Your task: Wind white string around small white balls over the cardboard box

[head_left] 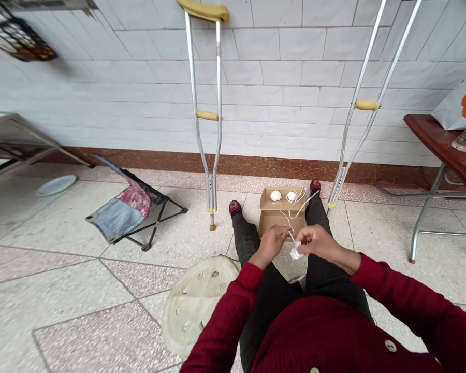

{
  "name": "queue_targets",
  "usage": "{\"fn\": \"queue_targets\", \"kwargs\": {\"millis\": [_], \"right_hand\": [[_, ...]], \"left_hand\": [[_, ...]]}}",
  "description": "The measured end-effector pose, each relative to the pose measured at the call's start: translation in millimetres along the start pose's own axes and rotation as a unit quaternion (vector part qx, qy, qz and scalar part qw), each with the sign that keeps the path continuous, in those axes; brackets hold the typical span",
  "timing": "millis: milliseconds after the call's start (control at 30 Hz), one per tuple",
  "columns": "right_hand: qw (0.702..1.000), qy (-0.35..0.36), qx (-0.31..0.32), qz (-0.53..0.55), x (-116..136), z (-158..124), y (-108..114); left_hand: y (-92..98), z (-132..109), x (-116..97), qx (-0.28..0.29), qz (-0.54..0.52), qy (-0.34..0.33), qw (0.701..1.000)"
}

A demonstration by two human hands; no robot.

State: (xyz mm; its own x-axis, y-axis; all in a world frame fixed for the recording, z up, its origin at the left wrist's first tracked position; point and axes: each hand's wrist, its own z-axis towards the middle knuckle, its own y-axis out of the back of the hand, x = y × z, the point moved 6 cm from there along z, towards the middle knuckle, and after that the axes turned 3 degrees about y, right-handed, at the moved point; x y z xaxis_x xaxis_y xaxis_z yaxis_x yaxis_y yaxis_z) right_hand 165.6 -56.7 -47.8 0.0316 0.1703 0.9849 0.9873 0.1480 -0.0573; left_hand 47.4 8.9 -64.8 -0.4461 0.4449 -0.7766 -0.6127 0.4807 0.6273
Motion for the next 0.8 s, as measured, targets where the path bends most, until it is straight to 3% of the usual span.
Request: {"fn": "queue_targets", "kwargs": {"millis": [100,167,267,333,433,533,600,667,733,800], "right_hand": [[0.998,-0.042,-0.035,-0.043,-37,2,10],[0.991,-0.059,-0.117,-0.026,-51,19,27],[0.961,-0.043,-0.262,0.070,-44,45,52],[0.949,-0.006,-0.293,0.119,-22,55,55],[0.963,0.050,-0.234,0.122,16,50,41],[0.991,0.035,-0.107,0.067,21,22,15],[0.999,-0.027,-0.028,0.018,-5,1,0],[0.996,-0.092,-0.010,-0.016,-41,-12,-3],[0.988,-0.150,-0.032,-0.025,-74,-10,4],[0.982,-0.158,-0.097,-0.034,-89,7,19]], "left_hand": [[21.2,13,-23,-0.014,0.120,-0.076,0.990],[22.7,12,-40,-0.021,0.182,-0.101,0.978],[5.8,-2,-45,-0.017,0.198,-0.057,0.978],[-12.0,-17,-35,0.006,0.139,-0.006,0.990],[-31.7,-34,-15,0.053,0.012,0.021,0.998],[-25.1,-35,5,0.044,-0.014,0.031,0.998],[-10.8,-28,11,0.010,0.027,0.036,0.999],[0.2,-19,4,-0.013,0.089,0.004,0.996],[1.6,-13,-11,-0.015,0.156,-0.045,0.987],[-5.1,-11,-26,-0.007,0.208,-0.077,0.975]]}}
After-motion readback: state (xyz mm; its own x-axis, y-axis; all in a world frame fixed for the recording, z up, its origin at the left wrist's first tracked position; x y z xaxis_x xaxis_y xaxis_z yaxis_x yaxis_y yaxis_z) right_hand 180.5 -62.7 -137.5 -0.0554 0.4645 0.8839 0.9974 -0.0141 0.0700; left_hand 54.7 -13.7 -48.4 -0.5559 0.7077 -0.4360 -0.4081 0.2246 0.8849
